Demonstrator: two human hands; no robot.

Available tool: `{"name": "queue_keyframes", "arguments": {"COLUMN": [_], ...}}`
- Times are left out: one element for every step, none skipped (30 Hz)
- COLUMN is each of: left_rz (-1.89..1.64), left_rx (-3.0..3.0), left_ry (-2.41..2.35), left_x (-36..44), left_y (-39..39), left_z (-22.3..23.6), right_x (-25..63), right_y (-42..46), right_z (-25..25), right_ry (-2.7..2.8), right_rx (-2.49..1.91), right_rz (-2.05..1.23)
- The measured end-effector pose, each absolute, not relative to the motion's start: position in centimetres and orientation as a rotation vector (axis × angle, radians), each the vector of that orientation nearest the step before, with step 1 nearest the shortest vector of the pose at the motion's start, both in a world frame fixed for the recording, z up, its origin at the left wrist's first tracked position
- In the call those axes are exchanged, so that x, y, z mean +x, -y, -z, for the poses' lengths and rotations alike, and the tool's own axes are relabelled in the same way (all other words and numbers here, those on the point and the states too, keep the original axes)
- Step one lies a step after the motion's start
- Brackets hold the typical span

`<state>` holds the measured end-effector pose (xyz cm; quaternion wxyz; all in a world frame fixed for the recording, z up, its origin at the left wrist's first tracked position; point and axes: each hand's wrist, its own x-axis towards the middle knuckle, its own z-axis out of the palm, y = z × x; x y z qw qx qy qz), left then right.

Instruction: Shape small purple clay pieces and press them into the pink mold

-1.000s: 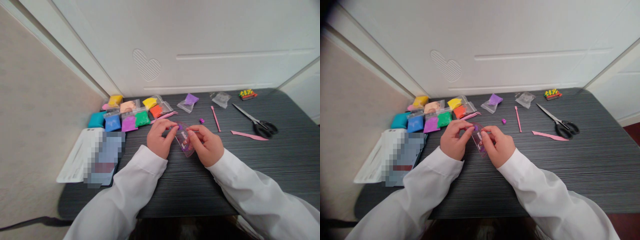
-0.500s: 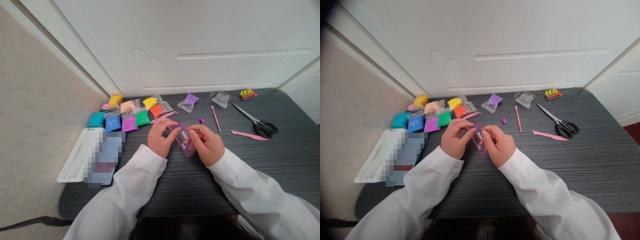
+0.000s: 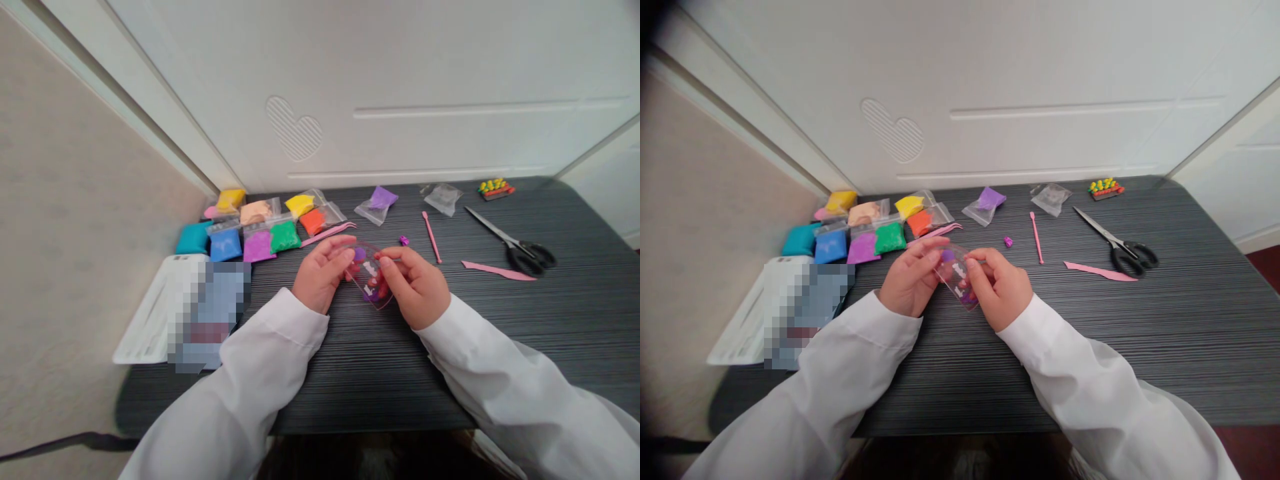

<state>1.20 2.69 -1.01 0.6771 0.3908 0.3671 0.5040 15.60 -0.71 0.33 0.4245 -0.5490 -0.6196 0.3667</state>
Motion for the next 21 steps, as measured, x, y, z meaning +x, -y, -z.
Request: {"name": "queue_keyframes", "arguments": {"left_rz": [-1.097,-1.077,-1.066,-1.064,-1.067,-1.073,-1.085,-1.098,-1.112,-1.126,-1.138,-1.145,-1.146,-1.138,-1.123,-1.105,-1.089,-1.076,-1.068,-1.065,-1.064], "left_rx": [0.839,0.825,0.833,0.858,0.895,0.934,0.969,0.996,1.016,1.028,1.036,1.038,1.032,1.018,0.996,0.969,0.944,0.926,0.922,0.932,0.955], "left_ry": [-0.821,-0.824,-0.832,-0.846,-0.862,-0.881,-0.901,-0.919,-0.931,-0.940,-0.945,-0.944,-0.935,-0.918,-0.894,-0.867,-0.845,-0.831,-0.830,-0.842,-0.863], "left_x": [1.24,1.26,1.26,1.25,1.22,1.18,1.16,1.15,1.15,1.17,1.19,1.21,1.22,1.22,1.20,1.17,1.13,1.08,1.02,0.97,0.93], "left_y": [-2.57,-2.47,-2.39,-2.34,-2.31,-2.30,-2.30,-2.31,-2.31,-2.32,-2.32,-2.32,-2.33,-2.34,-2.35,-2.37,-2.39,-2.40,-2.41,-2.40,-2.39], "left_z": [0.96,0.97,1.03,1.13,1.25,1.38,1.50,1.58,1.63,1.64,1.60,1.53,1.44,1.33,1.22,1.13,1.06,1.03,1.04,1.08,1.14], "right_x": [15.63,15.66,15.69,15.72,15.75,15.77,15.79,15.80,15.80,15.80,15.77,15.75,15.72,15.70,15.70,15.73,15.78,15.86,15.95,16.06,16.15], "right_y": [0.72,0.72,0.71,0.70,0.69,0.68,0.67,0.67,0.67,0.68,0.68,0.68,0.68,0.66,0.64,0.63,0.61,0.60,0.59,0.59,0.59], "right_z": [-0.36,-0.38,-0.39,-0.40,-0.39,-0.37,-0.33,-0.28,-0.23,-0.18,-0.14,-0.12,-0.13,-0.16,-0.21,-0.28,-0.37,-0.47,-0.58,-0.70,-0.83], "right_ry": [1.558,1.569,1.581,1.591,1.599,1.603,1.605,1.607,1.611,1.617,1.622,1.623,1.621,1.618,1.615,1.618,1.628,1.646,1.665,1.682,1.699], "right_rx": [-1.379,-1.385,-1.391,-1.398,-1.401,-1.401,-1.399,-1.396,-1.390,-1.382,-1.376,-1.373,-1.370,-1.370,-1.372,-1.374,-1.376,-1.379,-1.383,-1.390,-1.398], "right_rz": [-0.911,-0.901,-0.887,-0.870,-0.857,-0.853,-0.854,-0.857,-0.861,-0.869,-0.875,-0.878,-0.879,-0.876,-0.866,-0.854,-0.839,-0.829,-0.816,-0.804,-0.798]}}
